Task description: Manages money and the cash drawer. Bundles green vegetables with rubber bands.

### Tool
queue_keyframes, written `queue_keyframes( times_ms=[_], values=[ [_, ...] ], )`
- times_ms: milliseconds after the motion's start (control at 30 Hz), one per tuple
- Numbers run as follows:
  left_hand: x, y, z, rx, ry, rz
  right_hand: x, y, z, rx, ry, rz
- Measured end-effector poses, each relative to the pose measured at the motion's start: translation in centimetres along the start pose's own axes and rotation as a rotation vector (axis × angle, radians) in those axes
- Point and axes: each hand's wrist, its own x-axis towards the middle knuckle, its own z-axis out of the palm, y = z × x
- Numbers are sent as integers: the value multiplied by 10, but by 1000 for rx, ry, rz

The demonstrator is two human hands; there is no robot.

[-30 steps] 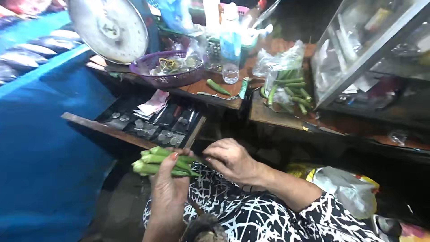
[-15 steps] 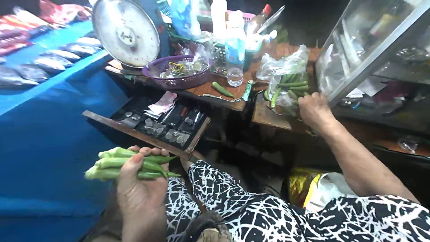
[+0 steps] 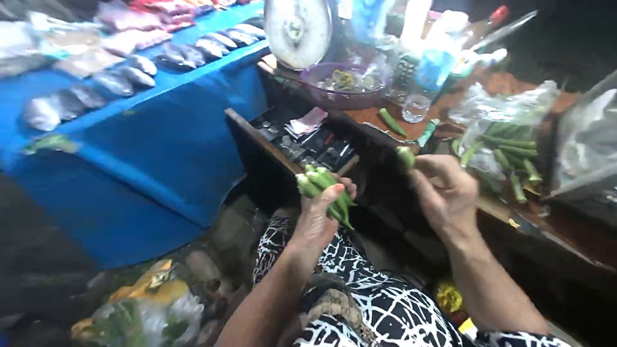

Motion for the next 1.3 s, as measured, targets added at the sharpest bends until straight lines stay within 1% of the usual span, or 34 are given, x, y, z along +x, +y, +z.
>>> queue_keyframes(
  times_ms=[100, 200, 333, 433, 467, 533, 567, 633, 667, 700, 767, 833, 867, 967, 1000, 1100, 1200, 1233, 1300],
  values=[
    [-1, -5, 0, -10, 35, -9, -7, -19, 58, 128, -52, -34],
    [-3, -4, 0, 23, 116, -15, -14, -29, 94, 83, -28, -96],
    [1, -2, -11, 64, 211, -18, -25, -36, 109, 61, -35, -116],
    [3, 0, -17, 79, 188, -2, -24, -34, 101, 109, -92, -86],
    [4, 1, -21, 148, 160, 38, -21, -35, 93, 146, -111, -67],
    [5, 4, -29, 427, 80, 186, -10, -43, 66, 189, -106, -69],
    [5, 6, -33, 631, 33, 281, -5, -49, 51, 197, -89, -100],
    [1, 13, -34, 1032, -78, 380, 3, -62, 26, 193, -46, -205],
    [-1, 15, -31, 1157, -135, 413, 5, -68, 21, 168, -45, -254],
    [-2, 14, -28, 1227, -191, 468, 5, -71, 22, 128, -66, -285],
    [-7, 10, -21, 1256, -287, 538, -2, -69, 45, 8, -173, -306],
    [-16, 8, -17, 1238, -358, 519, -15, -59, 76, -30, -283, -310],
    [-16, 7, -18, 1253, -370, 521, -18, -54, 80, -31, -312, -295],
    [-11, 8, -18, 1379, -394, 588, -18, -50, 60, 41, -310, -232],
    [-10, 9, -17, 1393, -411, 577, -17, -50, 51, 79, -286, -223],
    [-10, 14, -14, 1300, -450, 485, -15, -50, 43, 130, -241, -239],
    [-17, 14, -9, 1024, -492, 313, -25, -49, 62, 154, -321, -228],
    [-18, 15, -8, 996, -505, 275, -28, -48, 66, 165, -343, -213],
    [-17, 18, -8, 1047, -537, 253, -29, -45, 66, 258, -380, -173]
  ],
)
